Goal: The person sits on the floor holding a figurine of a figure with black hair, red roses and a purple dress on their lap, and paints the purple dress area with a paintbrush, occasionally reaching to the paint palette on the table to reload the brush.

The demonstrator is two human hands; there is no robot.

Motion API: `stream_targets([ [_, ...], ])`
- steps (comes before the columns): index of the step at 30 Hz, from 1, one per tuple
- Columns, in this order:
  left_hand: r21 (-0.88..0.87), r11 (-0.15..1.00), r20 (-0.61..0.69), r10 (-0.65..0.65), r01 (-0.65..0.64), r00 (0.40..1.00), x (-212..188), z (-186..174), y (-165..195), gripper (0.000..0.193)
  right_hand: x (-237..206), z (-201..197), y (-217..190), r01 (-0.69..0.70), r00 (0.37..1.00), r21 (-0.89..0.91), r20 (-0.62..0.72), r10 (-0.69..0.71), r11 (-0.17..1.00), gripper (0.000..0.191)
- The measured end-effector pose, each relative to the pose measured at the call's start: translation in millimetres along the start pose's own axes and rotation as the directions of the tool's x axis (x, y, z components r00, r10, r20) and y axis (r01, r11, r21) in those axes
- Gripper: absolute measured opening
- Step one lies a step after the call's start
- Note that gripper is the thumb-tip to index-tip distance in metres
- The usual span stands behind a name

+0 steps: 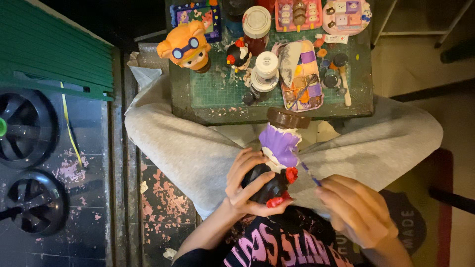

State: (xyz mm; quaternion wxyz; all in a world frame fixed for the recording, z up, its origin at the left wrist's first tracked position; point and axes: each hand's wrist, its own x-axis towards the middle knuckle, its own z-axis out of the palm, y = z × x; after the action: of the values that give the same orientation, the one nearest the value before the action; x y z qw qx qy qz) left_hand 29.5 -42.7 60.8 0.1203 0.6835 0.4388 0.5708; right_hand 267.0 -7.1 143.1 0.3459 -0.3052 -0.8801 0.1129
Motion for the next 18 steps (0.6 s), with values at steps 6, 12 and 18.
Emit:
stream_targets([
  [6, -0.029, 0.999, -0.021, 0.028, -0.028, 0.999, 2.2, -1.3, 0.4, 0.063, -4.0, 7.9, -2.7, -0.197, 0.933, 0.195, -0.263, 0.244, 0.961, 0.008],
  [12, -0.014, 0.999, 0.001, 0.052, -0.052, 0.999, 5.8, -3.1, 0.3, 0.061, -0.3, 15.1, -0.7, -0.153, 0.941, 0.148, -0.279, 0.19, 0.977, 0.007],
  [18, -0.001, 0.999, 0.004, 0.054, -0.054, 0.999, 8.2, -3.4, 0.1, 0.06, 0.6, 16.9, -0.3, -0.072, 0.97, 0.138, -0.221, 0.102, 0.988, 0.008],
])
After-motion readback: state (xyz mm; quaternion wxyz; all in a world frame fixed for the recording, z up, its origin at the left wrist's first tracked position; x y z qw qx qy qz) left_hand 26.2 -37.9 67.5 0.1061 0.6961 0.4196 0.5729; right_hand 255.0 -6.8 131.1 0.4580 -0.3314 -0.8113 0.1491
